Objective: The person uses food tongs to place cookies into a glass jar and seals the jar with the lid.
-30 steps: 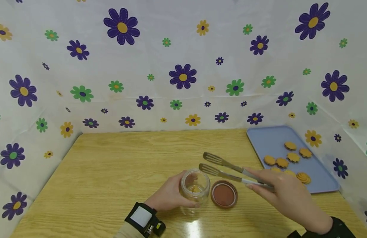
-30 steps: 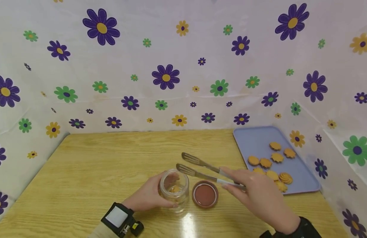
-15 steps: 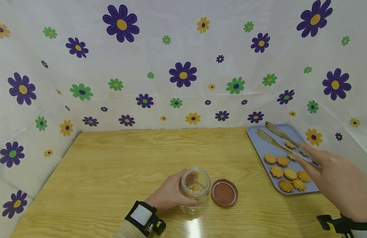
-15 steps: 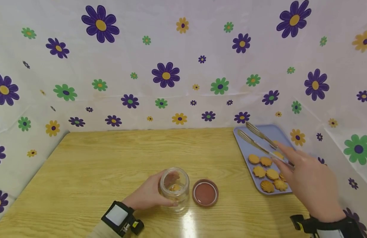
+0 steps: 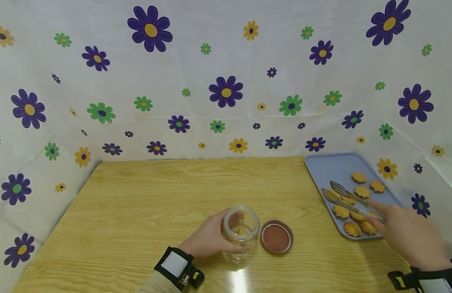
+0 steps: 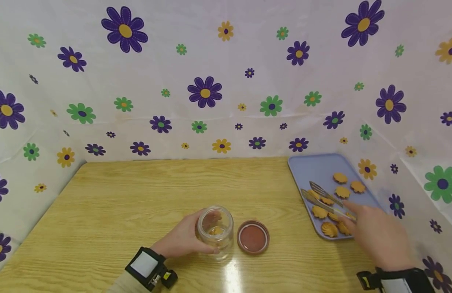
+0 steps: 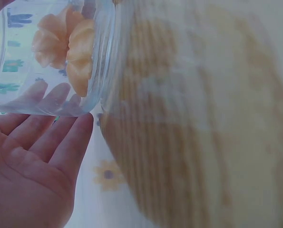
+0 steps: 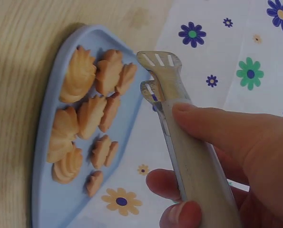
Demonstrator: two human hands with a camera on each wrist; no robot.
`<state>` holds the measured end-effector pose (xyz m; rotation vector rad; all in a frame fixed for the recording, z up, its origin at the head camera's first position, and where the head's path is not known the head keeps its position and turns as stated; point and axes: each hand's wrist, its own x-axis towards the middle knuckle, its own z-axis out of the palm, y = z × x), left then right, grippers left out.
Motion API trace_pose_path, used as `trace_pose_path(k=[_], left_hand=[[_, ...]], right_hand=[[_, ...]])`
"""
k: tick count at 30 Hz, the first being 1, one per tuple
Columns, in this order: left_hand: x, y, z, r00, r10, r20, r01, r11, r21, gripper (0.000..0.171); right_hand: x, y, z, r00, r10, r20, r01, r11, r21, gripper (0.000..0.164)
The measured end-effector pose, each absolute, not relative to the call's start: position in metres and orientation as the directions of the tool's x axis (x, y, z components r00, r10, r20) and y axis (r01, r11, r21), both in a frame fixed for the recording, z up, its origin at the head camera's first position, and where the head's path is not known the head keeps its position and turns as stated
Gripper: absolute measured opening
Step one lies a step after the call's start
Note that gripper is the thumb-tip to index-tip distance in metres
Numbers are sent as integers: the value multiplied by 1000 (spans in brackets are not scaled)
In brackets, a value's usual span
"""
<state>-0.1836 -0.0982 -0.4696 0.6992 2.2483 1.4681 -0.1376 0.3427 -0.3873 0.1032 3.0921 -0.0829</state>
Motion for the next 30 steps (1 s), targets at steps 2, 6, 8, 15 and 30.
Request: trace_pose_path(k=[2, 6, 8, 15, 30], left_hand=[[-183, -98, -470, -811, 585, -37, 200, 335, 921, 88], [-183, -98, -470, -810, 585, -40, 199, 339, 919, 88], [-182, -98, -470, -811, 584, -42, 201, 346, 917, 88], [-182, -97, -469, -811, 584, -33, 218, 355, 909, 92], [-183, -97, -471, -811, 585, -24, 229, 355, 906, 90]], right_hand=[[-137, 343, -390, -997, 62, -45, 64, 996, -58, 58], [-138, 343, -393, -997, 58, -40, 61, 996, -64, 57], [-139, 344, -394, -997, 66, -48, 69, 996, -60, 57], [-140, 344, -401, -996, 82, -31, 83, 996, -29, 53], [-143, 349, -404, -988, 151, -24, 152, 986, -66, 49]])
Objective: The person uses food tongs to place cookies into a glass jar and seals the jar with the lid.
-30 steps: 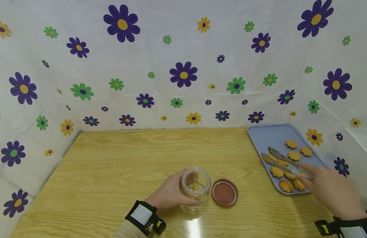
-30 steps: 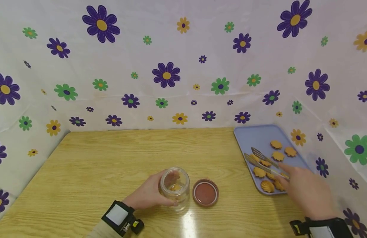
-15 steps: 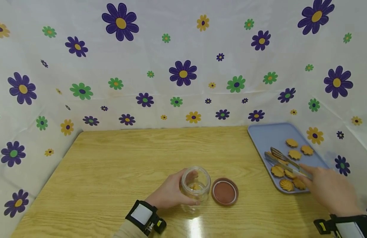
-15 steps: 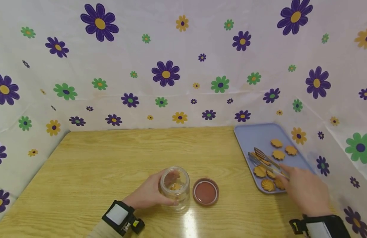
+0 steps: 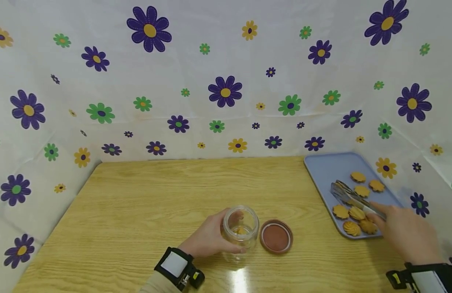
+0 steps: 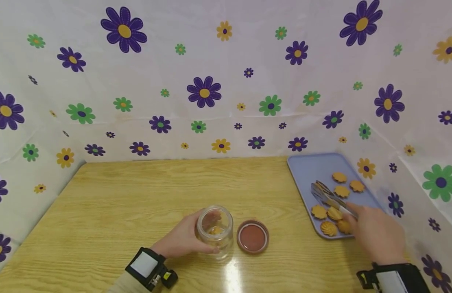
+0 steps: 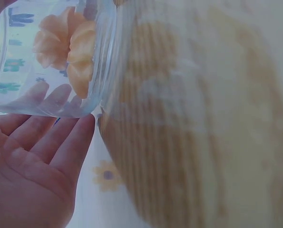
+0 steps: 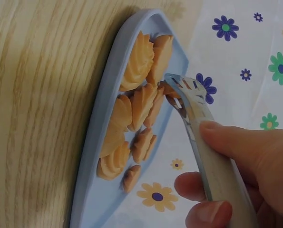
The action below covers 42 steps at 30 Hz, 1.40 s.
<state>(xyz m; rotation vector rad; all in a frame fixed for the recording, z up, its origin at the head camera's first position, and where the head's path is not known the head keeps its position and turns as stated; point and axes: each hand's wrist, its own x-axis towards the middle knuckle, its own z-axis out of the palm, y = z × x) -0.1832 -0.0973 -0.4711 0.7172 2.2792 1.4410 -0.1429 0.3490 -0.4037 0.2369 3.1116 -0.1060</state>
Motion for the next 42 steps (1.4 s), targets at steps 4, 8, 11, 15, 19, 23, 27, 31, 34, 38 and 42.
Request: trace_pose_path(k=[4, 8, 11, 15, 19, 23, 27, 31, 34, 38, 42], left_hand=[[-183, -98, -472, -810, 586, -21, 231, 351, 908, 89], [-183, -98, -473, -813, 582, -26, 228, 359, 905, 89], [-183, -97, -473, -813, 582, -28, 230, 365, 902, 89], [-183, -97, -472, -813, 581, -34, 224, 367, 903, 89], [-183, -97, -472, -815, 579, -38, 217, 365, 905, 88], [-183, -97, -472, -816, 576, -36, 220, 369, 903, 88], [-184, -97, -472, -815, 578, -44, 212, 368, 905, 88], [-184, -98, -472, -813, 581, -48, 200, 355, 913, 88], [-185, -98, -472, -814, 579, -48, 196, 351, 916, 88], [-185, -98, -472, -814, 578, -49, 192, 348, 918, 89], [-185, -99, -472, -814, 579, -48, 189, 342, 921, 89]], right_hand=[[-137, 345, -400, -990, 120, 74, 113, 990, -87, 48], [-131, 334, -387, -961, 52, 273, 25, 994, -102, 45], [-129, 323, -373, -915, -1, 404, -54, 991, -119, 42], [-124, 303, -354, -874, -52, 483, -172, 963, -208, 42], [-119, 282, -339, -852, -97, 514, -274, 920, -281, 44], [-115, 266, -328, -825, -150, 545, -347, 895, -279, 48], [-112, 254, -319, -802, -189, 567, -397, 877, -270, 50], [-109, 247, -313, -793, -196, 576, -416, 866, -278, 51], [-108, 243, -309, -771, -219, 598, -450, 851, -269, 54], [-107, 238, -307, -726, -274, 631, -524, 815, -248, 57], [-108, 232, -314, -701, -320, 638, -561, 800, -215, 53]])
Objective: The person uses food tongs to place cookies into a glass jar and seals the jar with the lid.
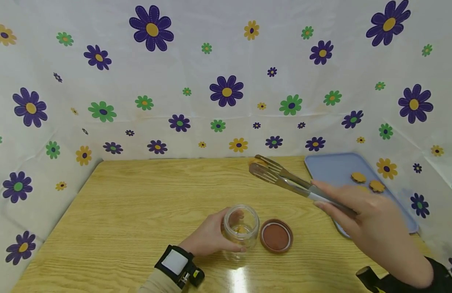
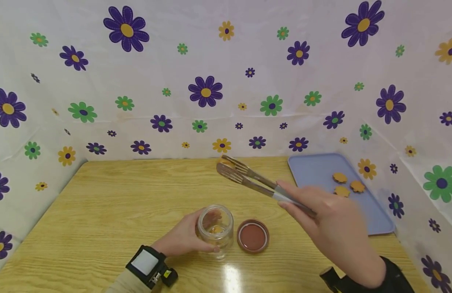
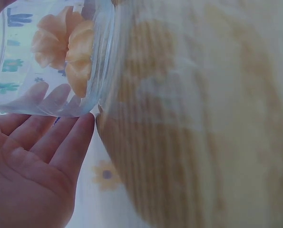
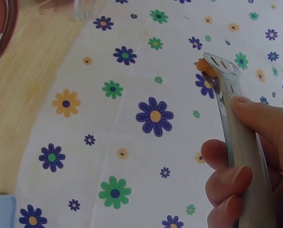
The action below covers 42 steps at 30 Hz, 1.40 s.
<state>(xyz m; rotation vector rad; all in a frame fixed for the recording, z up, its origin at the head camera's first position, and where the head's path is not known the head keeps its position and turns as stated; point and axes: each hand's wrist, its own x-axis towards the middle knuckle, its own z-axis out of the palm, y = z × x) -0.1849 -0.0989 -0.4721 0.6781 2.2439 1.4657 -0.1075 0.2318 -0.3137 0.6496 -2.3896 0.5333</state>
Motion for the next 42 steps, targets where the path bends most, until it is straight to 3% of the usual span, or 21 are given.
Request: trace_pose_path(k=[12, 24, 33, 42], left_hand=[[-183, -97, -469, -825, 562, -68, 194, 393, 899, 80], [-184, -96, -471, -820, 571, -52, 229, 409, 883, 78], [-185, -96, -470, -826, 562, -48, 236, 421, 876, 92], [-186, -97, -471, -820, 572, -33, 252, 413, 875, 90]], right_hand=[[-107, 213, -362, -783, -456, 424, -563, 809, -170, 41], [-112, 213, -369, -773, -459, 438, -552, 827, -107, 39], [-112, 213, -368, -771, -470, 429, -563, 818, -116, 43], [-111, 214, -368, -801, -437, 410, -533, 832, -155, 45]])
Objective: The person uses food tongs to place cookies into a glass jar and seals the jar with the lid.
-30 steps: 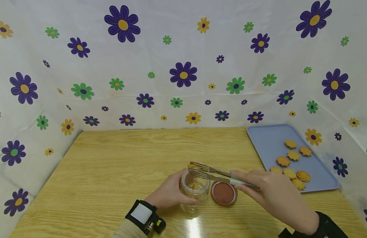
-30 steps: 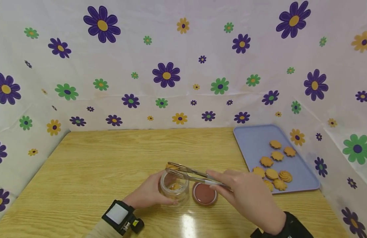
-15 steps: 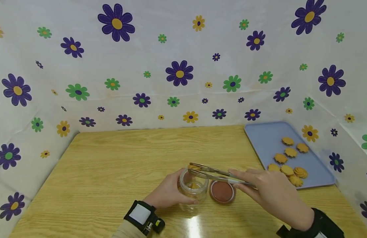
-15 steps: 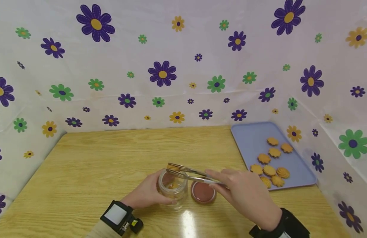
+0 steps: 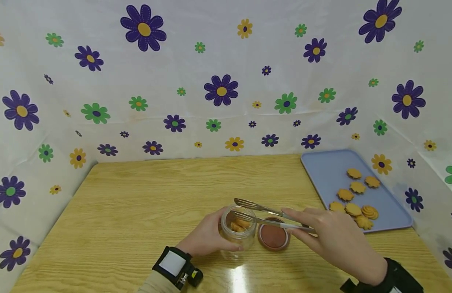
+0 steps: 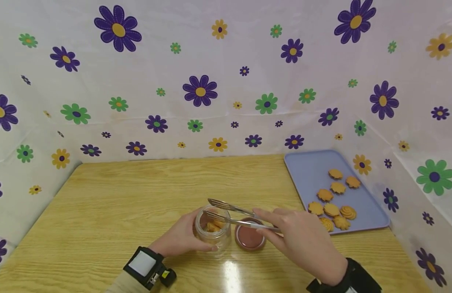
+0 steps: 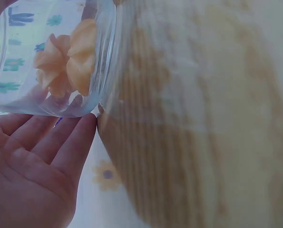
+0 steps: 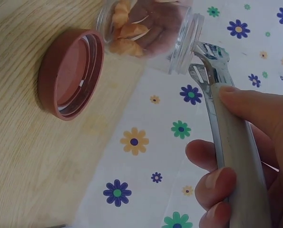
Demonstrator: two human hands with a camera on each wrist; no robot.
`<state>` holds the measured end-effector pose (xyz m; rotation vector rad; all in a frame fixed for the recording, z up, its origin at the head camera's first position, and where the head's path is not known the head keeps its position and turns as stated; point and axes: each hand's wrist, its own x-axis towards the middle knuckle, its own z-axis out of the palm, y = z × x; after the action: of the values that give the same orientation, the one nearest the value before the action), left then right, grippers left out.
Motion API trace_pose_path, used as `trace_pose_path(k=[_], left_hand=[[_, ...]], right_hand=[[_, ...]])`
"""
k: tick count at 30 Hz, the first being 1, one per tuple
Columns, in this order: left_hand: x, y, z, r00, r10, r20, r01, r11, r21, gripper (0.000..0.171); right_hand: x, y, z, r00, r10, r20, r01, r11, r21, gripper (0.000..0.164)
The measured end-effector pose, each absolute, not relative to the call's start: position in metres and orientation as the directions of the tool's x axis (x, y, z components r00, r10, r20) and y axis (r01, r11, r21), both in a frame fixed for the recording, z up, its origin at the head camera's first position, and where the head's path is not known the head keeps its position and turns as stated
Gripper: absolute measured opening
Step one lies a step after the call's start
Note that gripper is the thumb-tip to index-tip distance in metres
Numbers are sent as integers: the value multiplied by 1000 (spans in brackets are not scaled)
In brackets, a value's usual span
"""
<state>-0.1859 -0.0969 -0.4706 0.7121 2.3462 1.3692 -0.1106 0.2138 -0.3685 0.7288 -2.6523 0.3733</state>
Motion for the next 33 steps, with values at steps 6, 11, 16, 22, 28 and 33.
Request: trace_pose_path(k=[6, 11, 16, 22, 28, 33], left_hand=[[-185, -98, -471, -820, 570, -54, 212, 390, 896, 85], [-187, -98, -471, -828, 557, -59, 206, 400, 893, 84], [-187, -97, -469, -830, 554, -61, 208, 409, 889, 85], [-187, -97, -468, -824, 563, -66, 207, 407, 890, 85], [-188, -97, -470, -824, 563, -65, 202, 399, 894, 84], [-187, -98, -470, -821, 567, -66, 199, 392, 898, 85]], right_hand=[[-112, 235, -353, -820, -341, 459, -473, 855, -211, 47], [-123, 276, -332, -839, -185, 511, -319, 929, -188, 50], [-137, 322, -323, -872, -18, 489, -107, 982, -155, 56], [-152, 363, -342, -942, 137, 306, 84, 980, -182, 64], [-165, 386, -379, -953, 152, 263, 105, 977, -183, 57], [-169, 394, -402, -970, 188, 157, 161, 973, -168, 58]])
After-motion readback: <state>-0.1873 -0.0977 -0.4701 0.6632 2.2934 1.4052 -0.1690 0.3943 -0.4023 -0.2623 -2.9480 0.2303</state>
